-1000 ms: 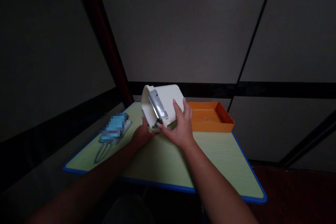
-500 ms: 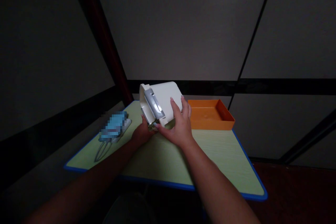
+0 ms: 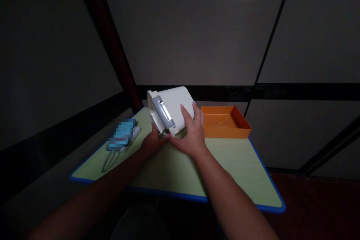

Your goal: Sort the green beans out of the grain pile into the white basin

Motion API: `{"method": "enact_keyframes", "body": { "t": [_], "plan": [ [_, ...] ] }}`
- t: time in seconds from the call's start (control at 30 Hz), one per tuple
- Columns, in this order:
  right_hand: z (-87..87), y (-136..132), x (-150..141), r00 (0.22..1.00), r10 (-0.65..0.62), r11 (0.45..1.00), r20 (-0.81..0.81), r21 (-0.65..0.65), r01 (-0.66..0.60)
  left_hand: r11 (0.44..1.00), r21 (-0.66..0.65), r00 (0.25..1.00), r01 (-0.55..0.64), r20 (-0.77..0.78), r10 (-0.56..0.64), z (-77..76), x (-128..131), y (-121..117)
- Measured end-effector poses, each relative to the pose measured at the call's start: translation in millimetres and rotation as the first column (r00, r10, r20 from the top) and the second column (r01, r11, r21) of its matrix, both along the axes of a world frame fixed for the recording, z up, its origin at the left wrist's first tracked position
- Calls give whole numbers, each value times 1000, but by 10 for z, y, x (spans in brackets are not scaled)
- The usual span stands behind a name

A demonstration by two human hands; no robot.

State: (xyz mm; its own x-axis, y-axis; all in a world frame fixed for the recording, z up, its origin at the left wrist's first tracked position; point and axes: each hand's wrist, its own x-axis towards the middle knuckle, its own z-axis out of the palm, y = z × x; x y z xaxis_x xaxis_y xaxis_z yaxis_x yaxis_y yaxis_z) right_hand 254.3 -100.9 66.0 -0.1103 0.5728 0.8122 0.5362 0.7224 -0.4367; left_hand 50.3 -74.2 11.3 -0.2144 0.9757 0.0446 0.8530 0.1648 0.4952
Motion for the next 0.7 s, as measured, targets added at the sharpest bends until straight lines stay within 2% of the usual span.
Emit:
{"method": "enact_keyframes", "body": {
  "t": [0.33, 0.7],
  "plan": [
    [9, -6, 9, 999, 20, 998, 40, 62, -22, 1000, -5, 1000, -18, -5, 17, 36, 21, -13],
    [21, -20, 5, 998, 33, 997, 48, 71, -36, 1000, 14, 1000, -7, -23, 7, 43, 25, -26]
  ]
}}
